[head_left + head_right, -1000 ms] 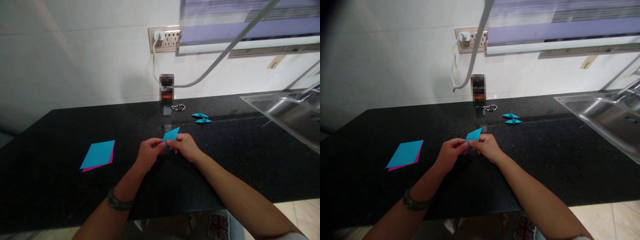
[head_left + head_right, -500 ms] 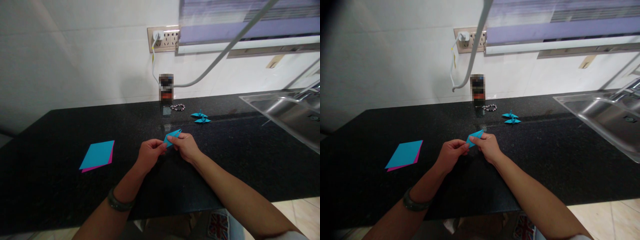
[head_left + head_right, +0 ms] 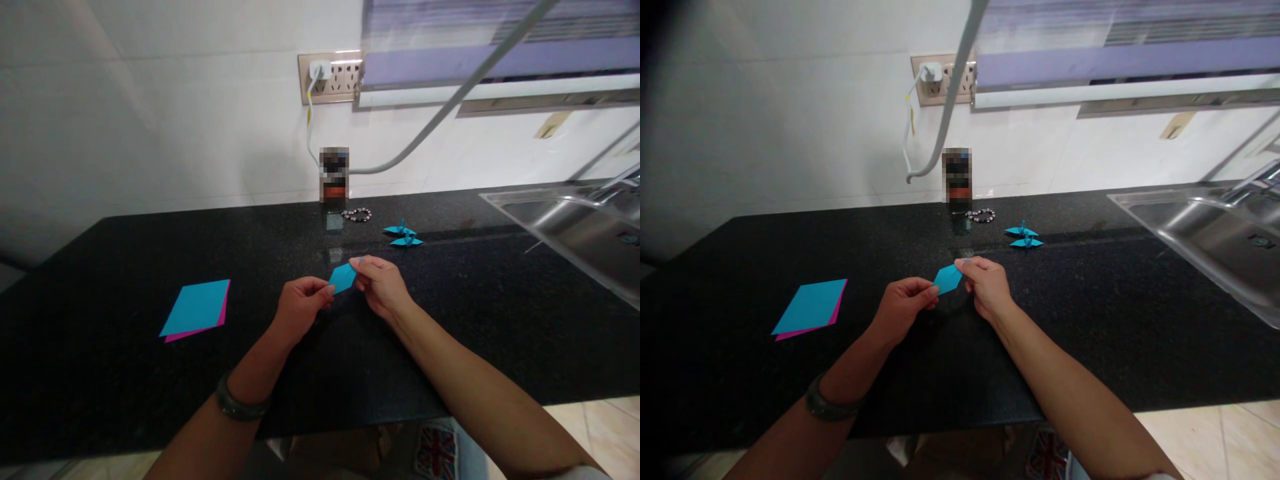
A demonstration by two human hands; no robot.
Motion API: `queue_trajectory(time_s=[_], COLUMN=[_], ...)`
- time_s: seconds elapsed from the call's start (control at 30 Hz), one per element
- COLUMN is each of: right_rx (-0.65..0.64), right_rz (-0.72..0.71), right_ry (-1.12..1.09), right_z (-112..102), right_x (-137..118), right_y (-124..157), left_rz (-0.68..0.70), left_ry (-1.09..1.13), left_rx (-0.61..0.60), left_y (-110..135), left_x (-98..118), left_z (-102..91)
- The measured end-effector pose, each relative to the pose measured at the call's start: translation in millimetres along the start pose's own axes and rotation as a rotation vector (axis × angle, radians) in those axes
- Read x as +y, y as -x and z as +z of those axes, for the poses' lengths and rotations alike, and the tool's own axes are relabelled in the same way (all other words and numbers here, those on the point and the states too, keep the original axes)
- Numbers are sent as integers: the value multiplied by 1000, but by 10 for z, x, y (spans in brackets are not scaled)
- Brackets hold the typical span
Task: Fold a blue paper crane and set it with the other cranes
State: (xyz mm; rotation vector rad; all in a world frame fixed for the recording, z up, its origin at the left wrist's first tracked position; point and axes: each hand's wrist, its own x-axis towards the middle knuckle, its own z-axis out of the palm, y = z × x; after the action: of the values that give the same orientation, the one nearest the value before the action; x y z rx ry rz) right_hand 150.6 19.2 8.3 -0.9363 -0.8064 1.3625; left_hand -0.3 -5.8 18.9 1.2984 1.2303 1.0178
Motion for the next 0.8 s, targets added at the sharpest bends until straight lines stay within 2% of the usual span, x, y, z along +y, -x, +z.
queue_trajectory(time_s=[0.13,0.23,0.4,0.57,0.8], right_rx=[-27,-108,-224,-226,-187], right_rz=[23,75,142,143,95], right_ry=[-49,-51,65,67,71], right_z=[-7,-12,12,54,84], right_x=[-2,1,44,77,85], right_y=[-2,12,63,92,120], left_rz=[11,4,38,93,103], left_ry=[1,17,-4,-77,-109], left_rx=[0,28,10,-58,-72], left_y=[2,-9,-25,-11,-8], left_x=[-12,-26,-48,-59,-51], left_z=[5,-4,-20,-13,-24])
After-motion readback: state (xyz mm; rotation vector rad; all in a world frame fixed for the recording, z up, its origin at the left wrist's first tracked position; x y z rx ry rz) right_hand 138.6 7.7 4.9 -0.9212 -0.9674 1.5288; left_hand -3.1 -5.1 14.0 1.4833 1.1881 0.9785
